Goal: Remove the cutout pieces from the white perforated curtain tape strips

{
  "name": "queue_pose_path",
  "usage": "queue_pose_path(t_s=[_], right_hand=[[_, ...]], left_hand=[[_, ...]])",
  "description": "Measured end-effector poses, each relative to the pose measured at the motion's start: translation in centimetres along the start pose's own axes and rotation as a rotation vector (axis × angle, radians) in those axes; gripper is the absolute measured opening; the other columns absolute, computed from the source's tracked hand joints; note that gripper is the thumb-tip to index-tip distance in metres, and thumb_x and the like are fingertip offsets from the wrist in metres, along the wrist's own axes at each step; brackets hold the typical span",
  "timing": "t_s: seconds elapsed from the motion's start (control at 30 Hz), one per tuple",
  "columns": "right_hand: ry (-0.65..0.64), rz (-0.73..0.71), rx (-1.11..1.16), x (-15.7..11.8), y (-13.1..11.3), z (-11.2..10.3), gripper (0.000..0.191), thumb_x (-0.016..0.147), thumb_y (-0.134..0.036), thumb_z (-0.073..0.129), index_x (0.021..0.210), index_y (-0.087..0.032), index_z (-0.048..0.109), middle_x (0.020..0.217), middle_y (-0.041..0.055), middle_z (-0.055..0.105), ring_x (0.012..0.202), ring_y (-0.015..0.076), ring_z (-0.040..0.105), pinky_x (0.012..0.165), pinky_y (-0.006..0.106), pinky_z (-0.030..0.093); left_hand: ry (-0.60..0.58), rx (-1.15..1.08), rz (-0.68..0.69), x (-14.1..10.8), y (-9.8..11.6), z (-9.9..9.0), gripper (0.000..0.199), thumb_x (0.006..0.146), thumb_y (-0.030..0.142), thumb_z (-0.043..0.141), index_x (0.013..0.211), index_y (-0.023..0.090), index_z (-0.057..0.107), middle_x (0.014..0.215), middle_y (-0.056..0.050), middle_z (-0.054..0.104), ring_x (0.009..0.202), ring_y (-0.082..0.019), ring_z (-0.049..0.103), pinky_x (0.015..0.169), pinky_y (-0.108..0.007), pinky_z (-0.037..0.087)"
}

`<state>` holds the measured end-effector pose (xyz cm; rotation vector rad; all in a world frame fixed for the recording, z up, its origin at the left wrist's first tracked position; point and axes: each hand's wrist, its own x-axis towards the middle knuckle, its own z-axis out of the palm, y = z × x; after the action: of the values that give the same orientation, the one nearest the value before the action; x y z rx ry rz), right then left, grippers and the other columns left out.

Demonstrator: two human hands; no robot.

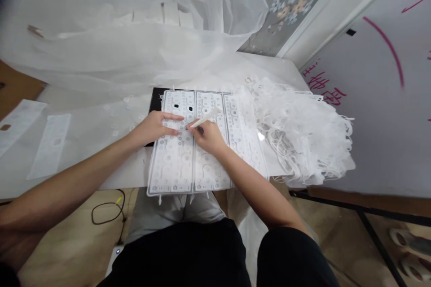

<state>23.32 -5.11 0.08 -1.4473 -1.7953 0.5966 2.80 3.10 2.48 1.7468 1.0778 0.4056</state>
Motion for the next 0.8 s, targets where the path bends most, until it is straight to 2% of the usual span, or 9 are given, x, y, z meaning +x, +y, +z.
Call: queue_pose_path(t_s=[0.17, 0.23, 0.33, 0.47, 0.6, 0.73, 0.8], right_hand=[[-0.047, -0.308, -0.315, -0.5, -0.3, 0.1, 0.019, 0.097, -0.018, 0.051, 0.102, -0.019, 0.069, 0.098, 0.0073, 0.075, 0.101, 0.0236, 0.066, 0.086, 0.038, 0.051], [-0.072, -0.399, -0.458, -0.7, -0.7, 0.1, 0.021, 0.096, -0.015, 0.05, 0.106, -0.018, 0.067, 0.098, 0.008, 0.075, 0.101, 0.0245, 0.065, 0.086, 0.039, 0.049], [-0.08, -0.431, -0.581, -0.9, -1.1, 0.3, 0.023, 0.097, -0.012, 0.047, 0.108, -0.016, 0.066, 0.1, 0.0088, 0.075, 0.097, 0.0233, 0.065, 0.082, 0.038, 0.047], [-0.052, -0.397, -0.542, -0.9, -0.6, 0.8, 0.023, 0.095, -0.011, 0.047, 0.11, -0.015, 0.065, 0.098, 0.009, 0.074, 0.094, 0.0226, 0.065, 0.08, 0.035, 0.049], [-0.008, -0.349, -0.401, -0.9, 0.3, 0.9, 0.026, 0.093, -0.011, 0.049, 0.113, -0.02, 0.063, 0.104, 0.0063, 0.074, 0.093, 0.0208, 0.065, 0.084, 0.034, 0.052], [-0.038, -0.355, -0.374, -1.0, 0.1, 0.7, 0.023, 0.094, -0.018, 0.05, 0.114, -0.019, 0.062, 0.103, 0.0089, 0.073, 0.094, 0.023, 0.066, 0.085, 0.036, 0.052], [-0.049, -0.327, -0.388, -1.0, -0.2, 0.7, 0.023, 0.094, -0.018, 0.048, 0.113, -0.019, 0.061, 0.101, 0.0091, 0.073, 0.092, 0.0226, 0.066, 0.083, 0.035, 0.052]], left_hand=[[-0.023, -0.248, -0.078, -0.4, 0.3, 0.1, 0.062, 0.062, 0.023, 0.085, 0.123, 0.018, 0.073, 0.121, -0.01, 0.072, 0.119, -0.032, 0.065, 0.107, -0.045, 0.048], [-0.043, -0.383, -0.129, -0.7, 0.5, 0.1, 0.068, 0.06, 0.023, 0.087, 0.125, 0.016, 0.071, 0.113, -0.011, 0.075, 0.112, -0.033, 0.068, 0.1, -0.045, 0.052], [-0.054, -0.537, -0.176, -1.0, 0.7, 0.1, 0.073, 0.058, 0.023, 0.089, 0.127, 0.017, 0.07, 0.107, -0.011, 0.075, 0.107, -0.032, 0.07, 0.095, -0.042, 0.055], [-0.098, -0.645, -0.217, -1.2, 1.0, 0.0, 0.078, 0.056, 0.023, 0.09, 0.131, 0.016, 0.067, 0.102, -0.012, 0.076, 0.1, -0.03, 0.072, 0.091, -0.041, 0.056], [-0.076, -0.533, -0.157, -1.3, 1.5, -0.3, 0.071, 0.058, 0.022, 0.087, 0.127, 0.015, 0.07, 0.104, -0.01, 0.075, 0.106, -0.031, 0.069, 0.094, -0.041, 0.054], [-0.014, -0.206, -0.143, -1.1, 1.6, -0.7, 0.063, 0.062, 0.022, 0.08, 0.124, 0.018, 0.072, 0.101, -0.008, 0.076, 0.102, -0.032, 0.07, 0.095, -0.046, 0.053], [0.002, -0.063, -0.113, -0.9, 1.2, -0.7, 0.061, 0.063, 0.021, 0.078, 0.123, 0.02, 0.073, 0.108, -0.007, 0.076, 0.107, -0.033, 0.069, 0.1, -0.046, 0.051]])
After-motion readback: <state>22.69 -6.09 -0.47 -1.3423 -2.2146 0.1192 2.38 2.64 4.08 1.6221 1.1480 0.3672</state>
